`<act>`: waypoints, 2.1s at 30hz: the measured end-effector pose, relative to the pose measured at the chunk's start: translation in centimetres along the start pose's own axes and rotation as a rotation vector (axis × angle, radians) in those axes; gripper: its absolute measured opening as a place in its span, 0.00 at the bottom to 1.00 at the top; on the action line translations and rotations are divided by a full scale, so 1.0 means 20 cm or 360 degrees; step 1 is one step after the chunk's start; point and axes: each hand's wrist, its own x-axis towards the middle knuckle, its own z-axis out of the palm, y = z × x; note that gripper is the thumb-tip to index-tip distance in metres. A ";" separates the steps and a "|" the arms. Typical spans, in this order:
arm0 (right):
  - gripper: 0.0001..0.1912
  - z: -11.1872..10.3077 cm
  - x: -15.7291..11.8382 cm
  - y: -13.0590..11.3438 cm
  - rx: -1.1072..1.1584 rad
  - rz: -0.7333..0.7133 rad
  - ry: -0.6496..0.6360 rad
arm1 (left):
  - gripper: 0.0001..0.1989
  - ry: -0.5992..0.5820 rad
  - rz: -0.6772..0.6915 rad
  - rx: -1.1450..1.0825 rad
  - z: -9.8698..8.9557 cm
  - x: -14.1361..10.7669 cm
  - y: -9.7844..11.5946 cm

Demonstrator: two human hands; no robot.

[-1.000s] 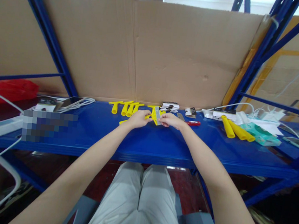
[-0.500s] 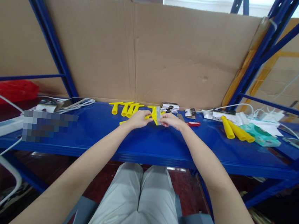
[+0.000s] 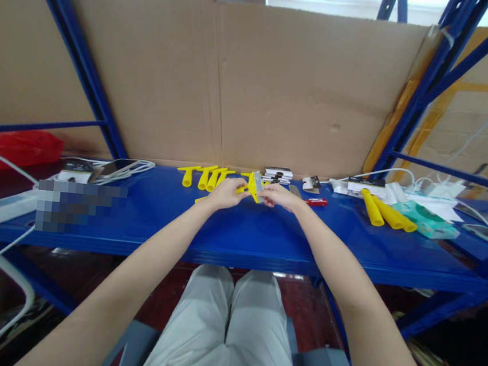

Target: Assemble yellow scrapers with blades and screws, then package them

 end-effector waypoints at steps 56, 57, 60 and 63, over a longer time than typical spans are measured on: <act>0.15 -0.02 0.02 0.03 0.0139 -0.0098 0.0401 | 0.19 -0.0261 0.0434 0.0225 0.01 -0.04 0.07; 0.15 -0.01 0.02 0.03 0.0142 -0.0092 0.0405 | 0.19 -0.0266 0.0417 0.0232 0.01 -0.04 0.07; 0.14 -0.01 0.02 0.03 0.0185 -0.0058 0.0400 | 0.19 -0.0273 0.0366 0.0237 0.00 -0.04 0.08; 0.13 -0.01 0.01 0.03 0.0237 -0.0017 0.0325 | 0.20 -0.0237 0.0290 0.0231 -0.01 -0.03 0.08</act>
